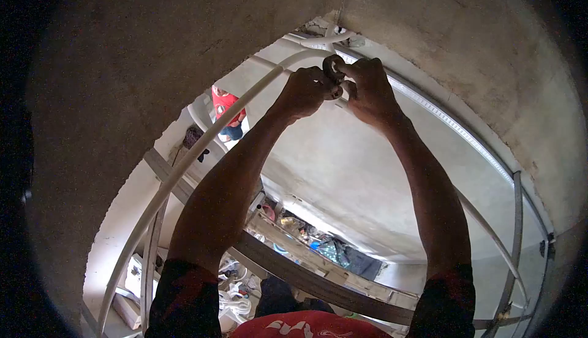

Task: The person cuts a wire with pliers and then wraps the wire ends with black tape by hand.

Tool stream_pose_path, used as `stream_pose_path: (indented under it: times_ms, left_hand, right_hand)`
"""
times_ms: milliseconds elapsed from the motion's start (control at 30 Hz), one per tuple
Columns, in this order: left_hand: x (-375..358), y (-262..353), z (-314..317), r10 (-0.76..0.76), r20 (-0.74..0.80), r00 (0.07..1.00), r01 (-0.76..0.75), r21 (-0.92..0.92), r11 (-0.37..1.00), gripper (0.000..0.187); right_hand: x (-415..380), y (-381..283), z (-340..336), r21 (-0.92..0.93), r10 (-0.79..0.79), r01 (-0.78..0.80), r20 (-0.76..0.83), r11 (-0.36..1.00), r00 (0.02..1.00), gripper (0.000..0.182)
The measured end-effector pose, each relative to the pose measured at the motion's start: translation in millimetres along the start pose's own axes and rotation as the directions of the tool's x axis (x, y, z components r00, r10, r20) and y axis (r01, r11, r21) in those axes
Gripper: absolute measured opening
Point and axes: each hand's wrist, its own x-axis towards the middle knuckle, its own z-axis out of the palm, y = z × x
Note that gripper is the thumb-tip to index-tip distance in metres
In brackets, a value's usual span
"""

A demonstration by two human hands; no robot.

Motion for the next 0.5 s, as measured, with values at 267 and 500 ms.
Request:
stream_pose_path:
  times_ms: [267,500]
  left_hand:
    - [0,-4,5,0.015,-0.036,0.999,-0.016,-0.023,1.000,0.033]
    - [3,-5,10,0.131,-0.054,0.990,-0.119,0.177,0.977,0.033]
  right_hand:
    - [4,13,-8,-0.256,-0.113,0.125,0.062,0.959,0.992,0.031]
    - [-8,8,-25,-0.336,-0.192,0.244,0.180,0.910,0.965,0.023]
